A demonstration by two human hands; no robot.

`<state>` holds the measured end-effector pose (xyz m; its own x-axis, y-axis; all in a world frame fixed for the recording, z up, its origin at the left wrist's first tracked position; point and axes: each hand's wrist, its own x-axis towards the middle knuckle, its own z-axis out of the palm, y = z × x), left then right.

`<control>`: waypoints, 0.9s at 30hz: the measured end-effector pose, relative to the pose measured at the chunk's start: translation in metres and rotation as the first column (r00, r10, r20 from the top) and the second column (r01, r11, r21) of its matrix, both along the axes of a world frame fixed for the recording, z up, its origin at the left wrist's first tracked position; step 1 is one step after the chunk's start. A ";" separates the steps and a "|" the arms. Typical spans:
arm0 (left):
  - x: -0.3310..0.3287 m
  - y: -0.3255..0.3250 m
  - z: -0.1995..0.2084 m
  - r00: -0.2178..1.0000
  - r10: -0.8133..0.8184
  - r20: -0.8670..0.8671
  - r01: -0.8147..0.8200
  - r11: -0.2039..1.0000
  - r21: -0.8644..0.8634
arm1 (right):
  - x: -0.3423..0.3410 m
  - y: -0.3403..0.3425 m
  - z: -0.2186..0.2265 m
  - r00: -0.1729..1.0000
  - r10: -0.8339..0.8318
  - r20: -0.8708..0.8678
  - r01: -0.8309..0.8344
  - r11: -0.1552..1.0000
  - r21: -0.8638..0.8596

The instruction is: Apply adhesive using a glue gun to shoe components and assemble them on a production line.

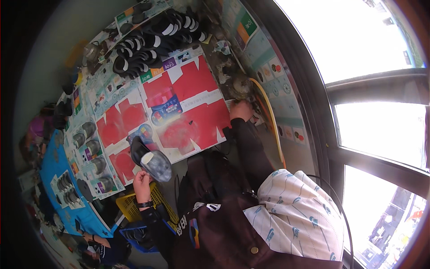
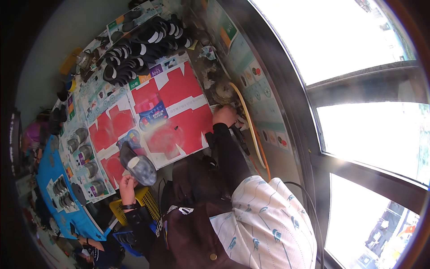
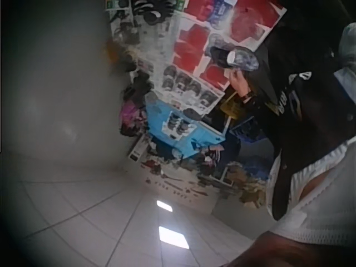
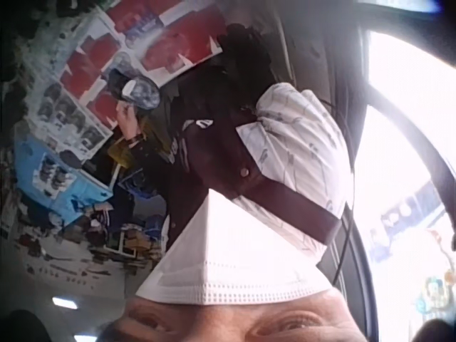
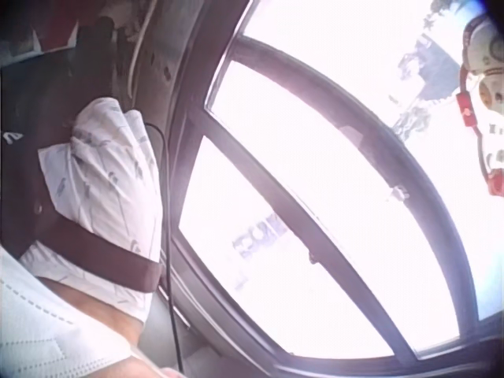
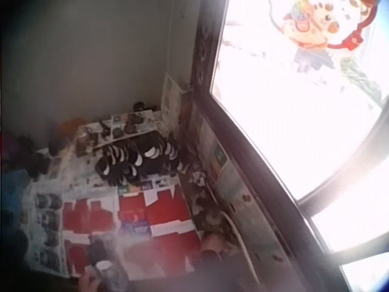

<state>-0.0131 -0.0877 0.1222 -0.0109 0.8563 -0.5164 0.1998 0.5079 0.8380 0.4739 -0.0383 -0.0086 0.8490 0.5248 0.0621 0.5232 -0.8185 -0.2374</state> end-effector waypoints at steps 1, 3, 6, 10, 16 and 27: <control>0.000 -0.002 0.002 1.000 -0.002 0.003 0.002 1.000 0.002 | 0.002 0.001 -0.003 0.999 -0.048 0.015 0.048 0.999 -0.001; -0.004 -0.006 0.004 1.000 0.007 -0.007 -0.007 1.000 0.020 | 0.002 -0.005 -0.007 1.000 -0.015 -0.019 0.015 1.000 0.020; -0.012 -0.009 0.001 1.000 0.023 -0.016 -0.023 0.999 0.025 | -0.006 -0.016 -0.013 0.993 0.062 -0.100 -0.055 0.996 0.069; -0.013 -0.001 0.003 0.997 0.040 0.062 -0.042 0.999 0.024 | -0.001 -0.012 -0.030 0.981 0.155 -0.119 -0.120 0.958 0.262; -0.027 -0.002 0.008 1.000 0.022 -0.007 -0.022 0.999 0.032 | 0.025 -0.036 -0.008 0.946 0.078 -0.315 -0.030 0.987 0.156; -0.021 0.014 0.018 0.999 0.006 -0.049 -0.005 1.000 0.015 | -0.009 -0.009 -0.004 0.964 0.116 -0.241 -0.138 0.987 -0.078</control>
<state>-0.0344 -0.0742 0.1399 -0.0411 0.8636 -0.5025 0.2382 0.4969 0.8345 0.4652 -0.0476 -0.0124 0.7599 0.6229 -0.1860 0.5626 -0.7734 -0.2920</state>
